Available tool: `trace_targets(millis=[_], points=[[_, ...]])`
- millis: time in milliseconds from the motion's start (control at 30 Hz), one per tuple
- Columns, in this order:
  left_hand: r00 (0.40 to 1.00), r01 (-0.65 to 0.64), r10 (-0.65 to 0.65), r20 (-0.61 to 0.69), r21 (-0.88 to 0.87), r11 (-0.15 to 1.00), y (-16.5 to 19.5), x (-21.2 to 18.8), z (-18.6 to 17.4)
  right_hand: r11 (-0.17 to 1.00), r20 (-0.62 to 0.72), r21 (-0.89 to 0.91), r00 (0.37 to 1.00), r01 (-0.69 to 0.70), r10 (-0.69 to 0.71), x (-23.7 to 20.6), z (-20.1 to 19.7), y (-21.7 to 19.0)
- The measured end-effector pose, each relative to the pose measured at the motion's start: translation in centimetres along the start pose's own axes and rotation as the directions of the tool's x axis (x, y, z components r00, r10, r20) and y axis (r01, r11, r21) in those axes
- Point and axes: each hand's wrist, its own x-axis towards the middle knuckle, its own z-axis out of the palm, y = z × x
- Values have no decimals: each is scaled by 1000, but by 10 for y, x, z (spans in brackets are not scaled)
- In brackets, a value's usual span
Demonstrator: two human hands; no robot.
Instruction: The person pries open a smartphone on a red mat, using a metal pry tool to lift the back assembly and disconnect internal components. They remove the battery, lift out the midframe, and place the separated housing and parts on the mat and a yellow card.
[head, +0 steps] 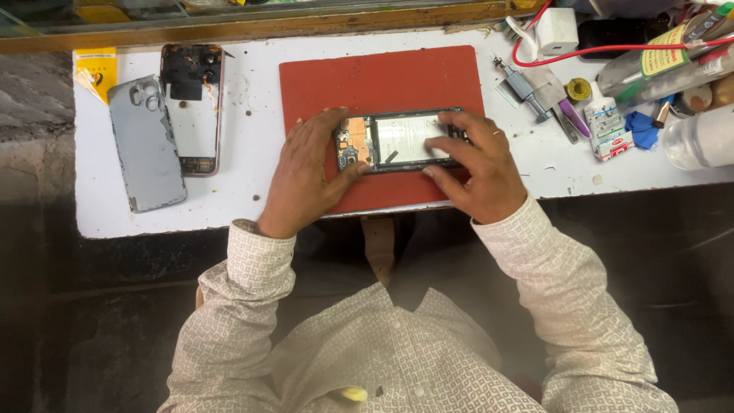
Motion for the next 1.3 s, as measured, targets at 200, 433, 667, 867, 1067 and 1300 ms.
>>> trace_targets(millis=[200,433,667,867,1067,1300], points=[[1000,1,-1,14,-24,1000,3,5,-7,1000,104,-16,995,-5,6,6,-1,14],[981,-3,-29,190,165,986,13,31,-15,999,20,33,1000,-5,5,-3,10,17],[883,54,-193,429,316,947,18,70,-18,929,-309,-225,925,-295,219,-19,3,52],[790,88,-304,532,393,915,22,90,-16,886,-224,-358,948,-294,224,-21,-5,60],[784,73,-285,551,374,925,21,92,-17,901,-248,-352,954,-253,171,-37,-9,42],[911,96,-150,383,155,983,17,65,-16,963,-157,-232,982,-136,101,-64,-35,24]])
